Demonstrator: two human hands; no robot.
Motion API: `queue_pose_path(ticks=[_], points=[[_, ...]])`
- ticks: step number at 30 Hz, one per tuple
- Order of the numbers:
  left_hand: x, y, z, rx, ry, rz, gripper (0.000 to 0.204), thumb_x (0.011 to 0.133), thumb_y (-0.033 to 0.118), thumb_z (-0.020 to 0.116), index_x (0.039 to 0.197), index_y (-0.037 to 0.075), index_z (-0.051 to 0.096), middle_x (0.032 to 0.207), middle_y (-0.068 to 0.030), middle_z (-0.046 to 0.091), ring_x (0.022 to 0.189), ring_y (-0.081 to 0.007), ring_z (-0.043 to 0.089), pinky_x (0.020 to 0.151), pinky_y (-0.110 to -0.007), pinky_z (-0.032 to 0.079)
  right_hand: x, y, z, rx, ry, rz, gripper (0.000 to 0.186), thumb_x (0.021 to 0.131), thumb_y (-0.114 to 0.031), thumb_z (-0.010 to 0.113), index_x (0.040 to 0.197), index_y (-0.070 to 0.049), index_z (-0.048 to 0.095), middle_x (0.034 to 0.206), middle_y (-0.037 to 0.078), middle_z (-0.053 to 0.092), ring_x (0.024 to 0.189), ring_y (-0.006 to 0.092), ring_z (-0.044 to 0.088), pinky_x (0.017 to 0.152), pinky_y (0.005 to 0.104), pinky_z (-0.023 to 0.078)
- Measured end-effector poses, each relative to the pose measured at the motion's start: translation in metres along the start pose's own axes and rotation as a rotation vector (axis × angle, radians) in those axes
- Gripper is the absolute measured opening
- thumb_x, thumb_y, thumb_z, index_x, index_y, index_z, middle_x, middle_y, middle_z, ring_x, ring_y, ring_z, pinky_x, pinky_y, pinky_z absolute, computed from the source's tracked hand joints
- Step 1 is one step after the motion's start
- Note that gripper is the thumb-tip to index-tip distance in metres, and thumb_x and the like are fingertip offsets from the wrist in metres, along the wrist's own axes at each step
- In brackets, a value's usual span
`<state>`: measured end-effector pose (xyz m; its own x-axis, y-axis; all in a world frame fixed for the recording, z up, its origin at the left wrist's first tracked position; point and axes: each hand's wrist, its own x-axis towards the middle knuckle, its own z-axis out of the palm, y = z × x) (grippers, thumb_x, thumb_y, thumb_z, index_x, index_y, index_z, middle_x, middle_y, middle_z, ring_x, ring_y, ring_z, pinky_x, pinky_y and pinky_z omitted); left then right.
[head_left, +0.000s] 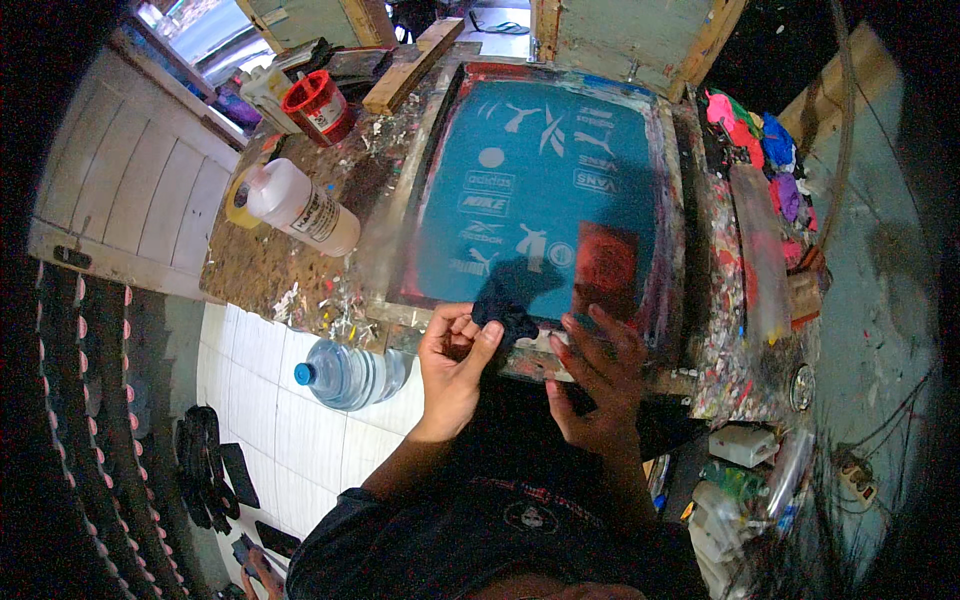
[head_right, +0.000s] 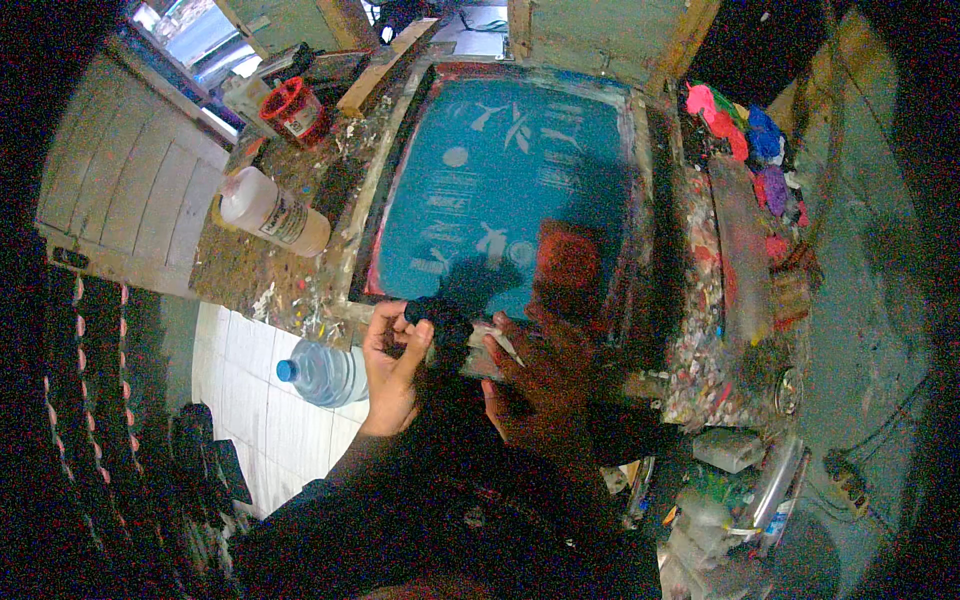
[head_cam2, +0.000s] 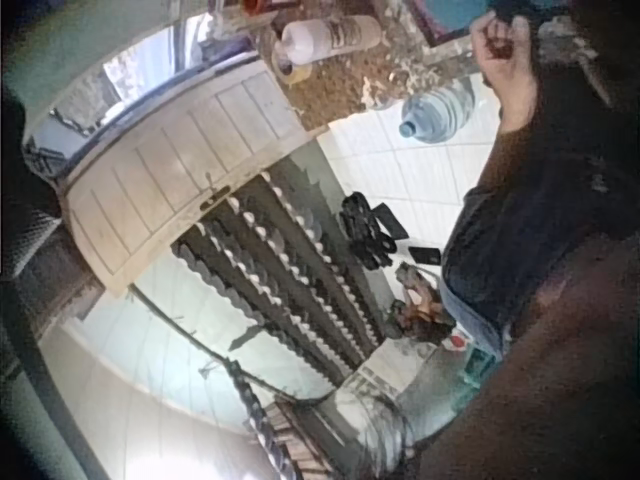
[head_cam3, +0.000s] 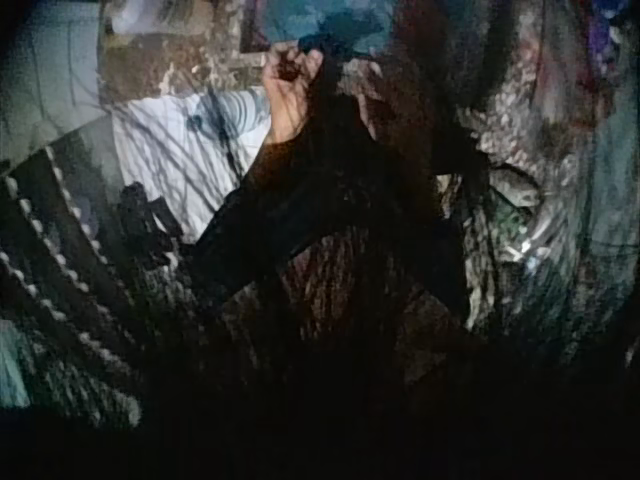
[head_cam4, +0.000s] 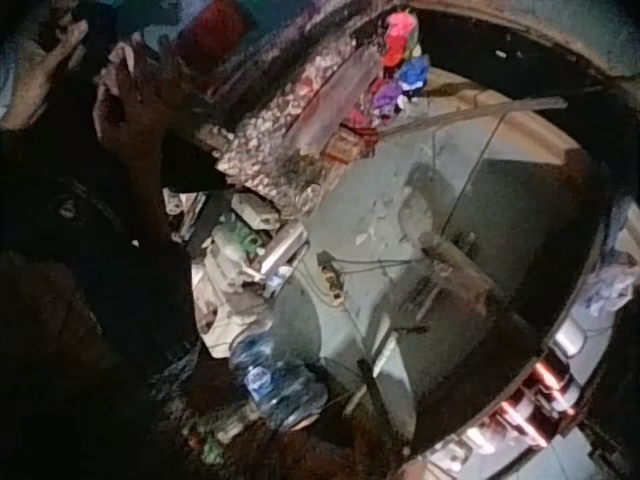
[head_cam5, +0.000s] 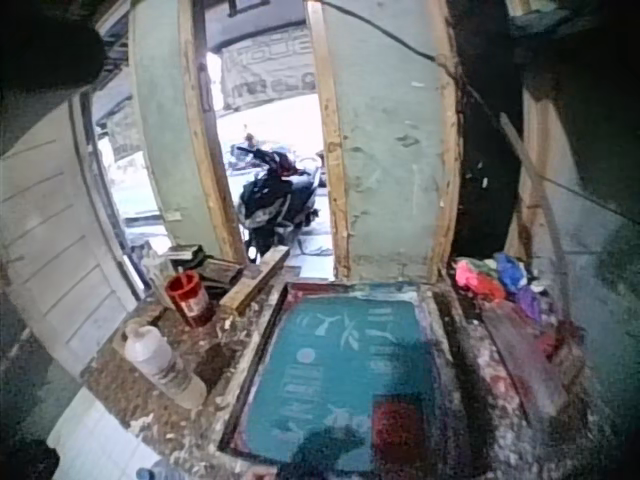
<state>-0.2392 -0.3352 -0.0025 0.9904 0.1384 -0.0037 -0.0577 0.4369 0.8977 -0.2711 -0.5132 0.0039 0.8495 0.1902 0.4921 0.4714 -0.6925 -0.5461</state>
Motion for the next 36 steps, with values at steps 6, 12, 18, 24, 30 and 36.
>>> queue_pose_path(ticks=[6, 12, 18, 24, 30, 36], points=[[0.0, -0.002, 0.0, 0.333, -0.14, 0.125, 0.025, 0.083, -0.001, 0.074, 0.104, 0.0, 0.059, 0.104, -0.0089, 0.064, 0.096, -0.0155, 0.061, 0.085, -0.029, 0.048, 0.0, -0.001, 0.003, -0.093, -0.066, -0.065, 0.037, 0.072, -0.018, 0.074, 0.109, -0.014, 0.069, 0.132, 0.007, 0.061, 0.132, 0.0323, 0.046, 0.108, 0.0512, 0.028], [0.007, 0.011, 0.013, 0.773, -0.351, 0.548, 0.019, 0.074, 0.002, 0.078, 0.091, 0.001, 0.07, 0.101, -0.0151, 0.064, 0.097, -0.0303, 0.063, 0.085, -0.039, 0.051, 0.002, 0.004, 0.003, -0.162, -0.129, -0.128, 0.031, 0.073, -0.017, 0.073, 0.103, -0.012, 0.067, 0.128, 0.008, 0.061, 0.133, 0.0313, 0.046, 0.104, 0.0531, 0.032], [0.022, 0.006, 0.008, 0.909, -0.285, 0.514, 0.022, 0.072, 0.003, 0.08, 0.092, 0.003, 0.072, 0.1, -0.0153, 0.067, 0.094, -0.0279, 0.066, 0.084, -0.036, 0.051, 0.007, 0.002, -0.01, -0.207, -0.158, -0.182, 0.031, 0.073, -0.017, 0.073, 0.102, -0.009, 0.066, 0.121, 0.008, 0.062, 0.126, 0.031, 0.05, 0.098, 0.0527, 0.038], [0.016, 0.013, 0.01, 0.972, -0.496, 0.522, 0.017, 0.077, 0.002, 0.076, 0.094, 0.002, 0.071, 0.099, -0.0143, 0.067, 0.091, -0.0253, 0.066, 0.08, -0.032, 0.051, -0.003, 0.015, -0.012, -0.044, -0.19, -0.198, 0.037, 0.075, -0.022, 0.074, 0.109, -0.011, 0.066, 0.124, 0.009, 0.062, 0.123, 0.0294, 0.053, 0.099, 0.0506, 0.038], [0.024, -0.007, 0.027, 0.667, -0.242, 0.331, 0.023, 0.08, 0.002, 0.076, 0.1, -0.001, 0.066, 0.107, -0.0112, 0.065, 0.091, -0.0153, 0.06, 0.075, -0.025, 0.047, 0.003, 0.011, -0.038, 0.728, -0.117, 0.268, 0.068, 0.089, -0.053, 0.05, 0.144, -0.014, 0.041, 0.156, 0.012, 0.029, 0.145, 0.028, 0.027, 0.116, 0.0513, 0.019], [0.023, -0.012, 0.061, 0.594, -0.194, 0.346, 0.024, 0.082, 0.003, 0.076, 0.104, -0.002, 0.068, 0.109, -0.0127, 0.067, 0.096, -0.0165, 0.063, 0.081, -0.029, 0.051, 0.002, 0.021, -0.011, 1.822, 0.312, 0.183, 0.099, 0.086, -0.081, 0.022, 0.156, -0.013, 0.003, 0.162, 0.017, 0.003, 0.15, 0.0306, 0.007, 0.121, 0.0449, 0.001]])
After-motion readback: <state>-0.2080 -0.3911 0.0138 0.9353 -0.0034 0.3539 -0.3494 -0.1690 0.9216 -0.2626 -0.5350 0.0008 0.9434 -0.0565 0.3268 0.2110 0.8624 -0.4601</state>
